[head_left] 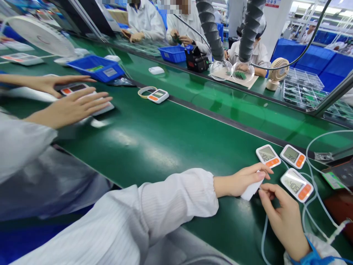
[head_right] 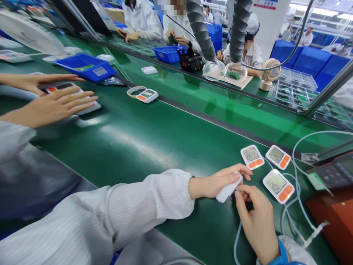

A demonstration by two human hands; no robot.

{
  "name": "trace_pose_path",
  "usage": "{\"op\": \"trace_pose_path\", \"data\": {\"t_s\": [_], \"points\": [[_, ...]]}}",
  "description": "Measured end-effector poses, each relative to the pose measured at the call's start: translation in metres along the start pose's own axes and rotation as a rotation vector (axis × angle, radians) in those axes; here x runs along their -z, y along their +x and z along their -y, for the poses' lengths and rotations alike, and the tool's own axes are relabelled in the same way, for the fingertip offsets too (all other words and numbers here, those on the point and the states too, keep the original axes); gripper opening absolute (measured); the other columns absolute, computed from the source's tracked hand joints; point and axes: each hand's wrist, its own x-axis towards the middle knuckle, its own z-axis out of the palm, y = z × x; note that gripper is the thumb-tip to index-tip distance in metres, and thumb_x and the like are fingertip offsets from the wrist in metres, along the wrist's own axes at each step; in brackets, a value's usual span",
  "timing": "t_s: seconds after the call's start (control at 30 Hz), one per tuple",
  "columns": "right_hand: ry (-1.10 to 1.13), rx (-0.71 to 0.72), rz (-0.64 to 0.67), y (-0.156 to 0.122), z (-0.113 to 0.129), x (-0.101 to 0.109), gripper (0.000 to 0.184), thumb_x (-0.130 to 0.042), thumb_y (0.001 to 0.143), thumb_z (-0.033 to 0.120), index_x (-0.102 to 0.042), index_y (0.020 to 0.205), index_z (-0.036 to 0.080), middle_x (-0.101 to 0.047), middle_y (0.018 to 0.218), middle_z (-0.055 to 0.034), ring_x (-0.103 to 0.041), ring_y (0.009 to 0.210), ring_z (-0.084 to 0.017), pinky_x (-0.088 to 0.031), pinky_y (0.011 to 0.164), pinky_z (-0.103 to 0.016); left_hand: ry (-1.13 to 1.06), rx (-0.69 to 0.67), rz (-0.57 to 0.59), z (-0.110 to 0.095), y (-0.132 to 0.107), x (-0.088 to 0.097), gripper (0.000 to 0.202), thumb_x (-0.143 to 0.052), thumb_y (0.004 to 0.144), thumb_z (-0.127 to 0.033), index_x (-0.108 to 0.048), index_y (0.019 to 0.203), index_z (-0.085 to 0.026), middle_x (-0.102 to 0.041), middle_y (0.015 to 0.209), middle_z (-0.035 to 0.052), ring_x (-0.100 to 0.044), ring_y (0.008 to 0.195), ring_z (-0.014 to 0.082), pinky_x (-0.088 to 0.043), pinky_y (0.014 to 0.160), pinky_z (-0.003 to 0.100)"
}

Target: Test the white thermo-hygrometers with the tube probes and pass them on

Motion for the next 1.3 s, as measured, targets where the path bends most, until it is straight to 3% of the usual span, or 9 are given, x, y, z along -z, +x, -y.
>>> {"op": "trace_pose_path", "data": {"t_s": [0.17,0.57,1.3], "points": [[-0.014,-0.031,-0.044,0.0006,0.0016,0.0016,0.023,-0.056,0.103,0.038,-0.069,0.098,0.02,-0.064,0.079,-0.0008,-0.06,0.068,-0.016,-0.05,0.064,-0.024,-0.056,-0.005,-0.032,0.0029,0.0024,-0.0005,0.058,-0.059,0.087,-0.064,-0.058,0.12,-0.017,-0.058,0.115,0.0093,-0.049,0.08,0.0133,-0.041,0.073,0.026],[-0.045,0.002,-0.057,0.0009,0.0005,-0.0023,0.027,-0.054,0.103,0.037,-0.066,0.085,0.02,-0.061,0.073,-0.0009,-0.058,0.065,-0.016,-0.047,0.063,-0.026,0.144,-0.052,0.047,-0.0025,-0.0019,-0.0003,0.063,-0.047,0.094,-0.068,-0.055,0.131,-0.019,-0.056,0.123,0.012,-0.054,0.109,0.0229,-0.045,0.097,0.036],[0.002,0.082,-0.044,0.0008,-0.0007,-0.0021,0.019,-0.056,0.102,0.027,-0.063,0.085,0.021,-0.056,0.072,0.0045,-0.054,0.063,-0.011,-0.043,0.063,-0.022,0.354,-0.16,-0.001,0.001,-0.0042,-0.0025,0.059,-0.038,0.098,-0.061,-0.052,0.131,-0.014,-0.058,0.118,0.0133,-0.056,0.101,0.022,-0.046,0.094,0.038]]}}
